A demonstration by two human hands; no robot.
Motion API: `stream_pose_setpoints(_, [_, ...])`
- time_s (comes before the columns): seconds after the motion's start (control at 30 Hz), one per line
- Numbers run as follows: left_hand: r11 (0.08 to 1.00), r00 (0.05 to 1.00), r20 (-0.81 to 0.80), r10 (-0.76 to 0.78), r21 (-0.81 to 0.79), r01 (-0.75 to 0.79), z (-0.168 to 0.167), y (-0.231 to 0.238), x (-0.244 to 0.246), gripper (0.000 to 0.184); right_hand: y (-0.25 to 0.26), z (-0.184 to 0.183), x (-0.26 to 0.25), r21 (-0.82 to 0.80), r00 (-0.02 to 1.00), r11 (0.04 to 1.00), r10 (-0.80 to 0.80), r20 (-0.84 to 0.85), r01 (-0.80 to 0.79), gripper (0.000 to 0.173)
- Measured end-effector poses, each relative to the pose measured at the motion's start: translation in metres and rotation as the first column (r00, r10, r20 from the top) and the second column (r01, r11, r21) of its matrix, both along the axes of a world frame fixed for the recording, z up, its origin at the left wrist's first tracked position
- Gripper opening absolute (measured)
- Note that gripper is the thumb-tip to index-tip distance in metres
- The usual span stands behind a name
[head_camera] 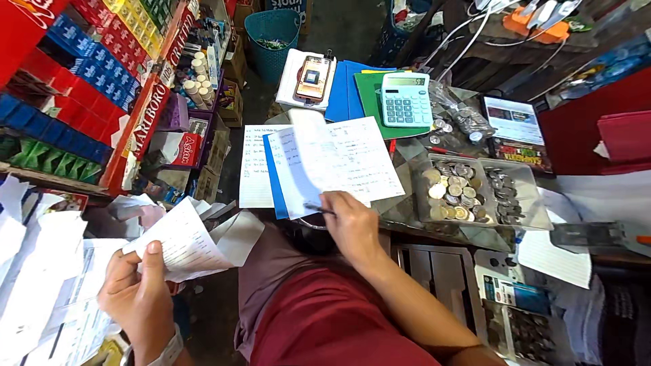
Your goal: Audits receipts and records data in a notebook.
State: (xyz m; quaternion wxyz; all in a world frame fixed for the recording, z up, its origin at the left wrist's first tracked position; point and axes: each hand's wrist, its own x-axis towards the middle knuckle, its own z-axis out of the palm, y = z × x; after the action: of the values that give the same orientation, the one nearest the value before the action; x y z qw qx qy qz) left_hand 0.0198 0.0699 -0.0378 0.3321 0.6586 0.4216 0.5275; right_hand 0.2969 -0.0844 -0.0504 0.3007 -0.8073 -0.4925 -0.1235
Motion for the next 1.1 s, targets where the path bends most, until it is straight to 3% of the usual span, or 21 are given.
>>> stream_pose_setpoints(0.13, [1.000, 1.000, -0.014, 0.016, -0.008, -0.016, 0.000, 0.000, -0.006, 0.016, 0.024, -0.020, -0.013, 0.018, 0.992, 0.993, 0.117, -0.052, -0.116, 0.018])
stream_pose_setpoints(0.3, [0.999, 0.999, -0.016, 0.039, -0.024, -0.039, 0.000, -0.002, -0.007, 0.017, 0.033, -0.032, -0.016, 0.006, 0.987, 0.989, 0.149, -0.052, -0.149, 0.016])
stream_pose_setpoints(0.73, [1.000, 1.000, -0.018, 0.025, -0.013, -0.026, -0.001, -0.004, -0.004, 0.017, 0.028, -0.026, -0.023, -0.064, 0.962, 0.976, 0.191, -0.197, -0.207, 0.012])
stream_pose_setpoints(0.83, [0.999, 0.999, -0.017, 0.027, -0.019, -0.028, -0.001, -0.005, -0.004, 0.017, 0.024, -0.017, -0.021, -0.127, 0.928, 0.956, 0.215, -0.305, -0.264, 0.027])
stream_pose_setpoints(0.9, [0.999, 0.999, -0.022, 0.036, -0.023, -0.036, -0.001, -0.005, -0.006, 0.017, 0.016, -0.005, -0.012, -0.186, 0.931, 0.959, 0.142, -0.336, -0.213, 0.032])
stream_pose_setpoints(1.0, [0.998, 0.999, -0.003, 0.048, -0.030, -0.048, -0.001, -0.005, -0.008, 0.016, -0.002, 0.014, 0.035, -0.378, 0.932, 0.925, -0.157, -0.327, 0.023, 0.031])
stream_pose_setpoints(1.1, [0.999, 0.999, -0.031, 0.040, -0.023, -0.041, -0.001, -0.005, -0.009, 0.017, -0.024, 0.025, 0.091, -0.585, 0.835, 0.759, -0.497, -0.236, 0.286, 0.034])
